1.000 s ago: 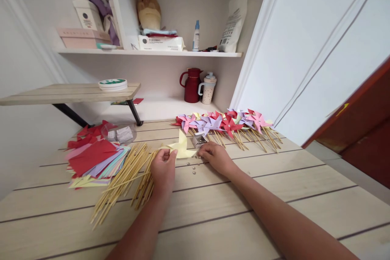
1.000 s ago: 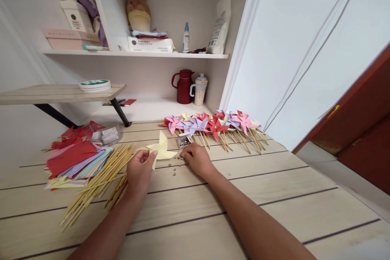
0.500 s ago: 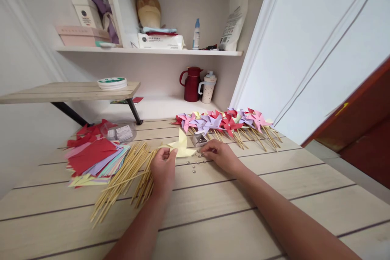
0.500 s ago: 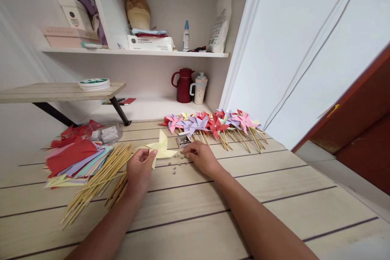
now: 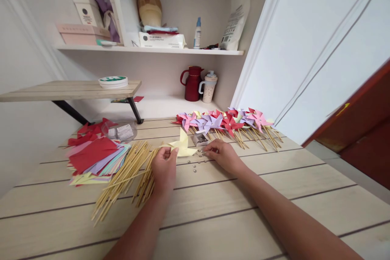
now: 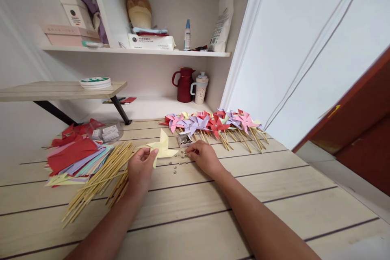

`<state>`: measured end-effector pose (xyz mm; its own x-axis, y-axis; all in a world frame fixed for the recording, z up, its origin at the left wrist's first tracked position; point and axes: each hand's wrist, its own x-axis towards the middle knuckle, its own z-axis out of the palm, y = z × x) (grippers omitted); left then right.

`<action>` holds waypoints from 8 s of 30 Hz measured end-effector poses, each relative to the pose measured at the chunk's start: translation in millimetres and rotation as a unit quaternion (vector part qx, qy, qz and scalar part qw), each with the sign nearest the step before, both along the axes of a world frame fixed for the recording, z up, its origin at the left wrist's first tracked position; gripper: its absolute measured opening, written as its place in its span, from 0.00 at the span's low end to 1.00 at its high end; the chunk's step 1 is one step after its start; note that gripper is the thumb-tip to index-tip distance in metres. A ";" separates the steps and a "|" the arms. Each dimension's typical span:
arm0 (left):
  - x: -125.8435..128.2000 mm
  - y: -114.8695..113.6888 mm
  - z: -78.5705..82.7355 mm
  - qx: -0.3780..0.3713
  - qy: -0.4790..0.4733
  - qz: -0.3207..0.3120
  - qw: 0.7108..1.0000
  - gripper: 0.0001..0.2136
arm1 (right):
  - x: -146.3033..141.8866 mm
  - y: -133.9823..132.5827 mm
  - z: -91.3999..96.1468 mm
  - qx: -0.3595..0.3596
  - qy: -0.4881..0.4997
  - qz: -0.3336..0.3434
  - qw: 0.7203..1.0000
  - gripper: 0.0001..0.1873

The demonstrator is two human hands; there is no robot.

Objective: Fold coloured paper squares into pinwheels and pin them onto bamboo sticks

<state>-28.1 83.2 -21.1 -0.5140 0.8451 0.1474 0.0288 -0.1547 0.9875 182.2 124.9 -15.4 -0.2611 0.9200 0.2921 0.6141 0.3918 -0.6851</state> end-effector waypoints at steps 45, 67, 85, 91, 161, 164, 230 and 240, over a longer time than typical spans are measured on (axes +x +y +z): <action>0.9 -2.4 4.4 -0.005 -0.015 0.004 1.000 0.09 | -13.8 -5.5 9.0 0.030 0.081 0.047 0.995 0.06; 24.3 -24.1 16.2 -0.005 0.061 -0.041 0.997 0.09 | -26.5 -41.0 33.1 0.062 0.183 0.056 0.979 0.05; 27.8 -28.1 16.9 0.083 0.129 -0.031 0.988 0.05 | -28.3 -40.9 36.1 0.089 0.146 0.073 0.983 0.09; 27.6 -28.4 17.8 0.096 0.126 -0.036 0.987 0.04 | -29.1 -41.0 36.0 0.088 0.147 0.066 0.983 0.08; 31.0 -35.0 22.0 0.201 0.123 -0.011 0.972 0.04 | -50.8 -51.7 29.8 0.108 0.279 0.031 0.954 0.06; 32.7 -31.9 19.6 0.134 0.053 -0.021 0.989 0.04 | -50.4 -51.5 29.3 0.096 0.279 0.028 0.955 0.07; 29.5 -31.6 24.0 0.194 0.166 -0.027 0.966 0.03 | -48.0 -51.1 32.4 0.034 0.308 0.014 0.951 0.08; 27.6 -33.6 25.1 0.240 0.230 -0.017 0.943 0.10 | -47.3 -50.7 31.1 0.050 0.300 0.023 0.952 0.07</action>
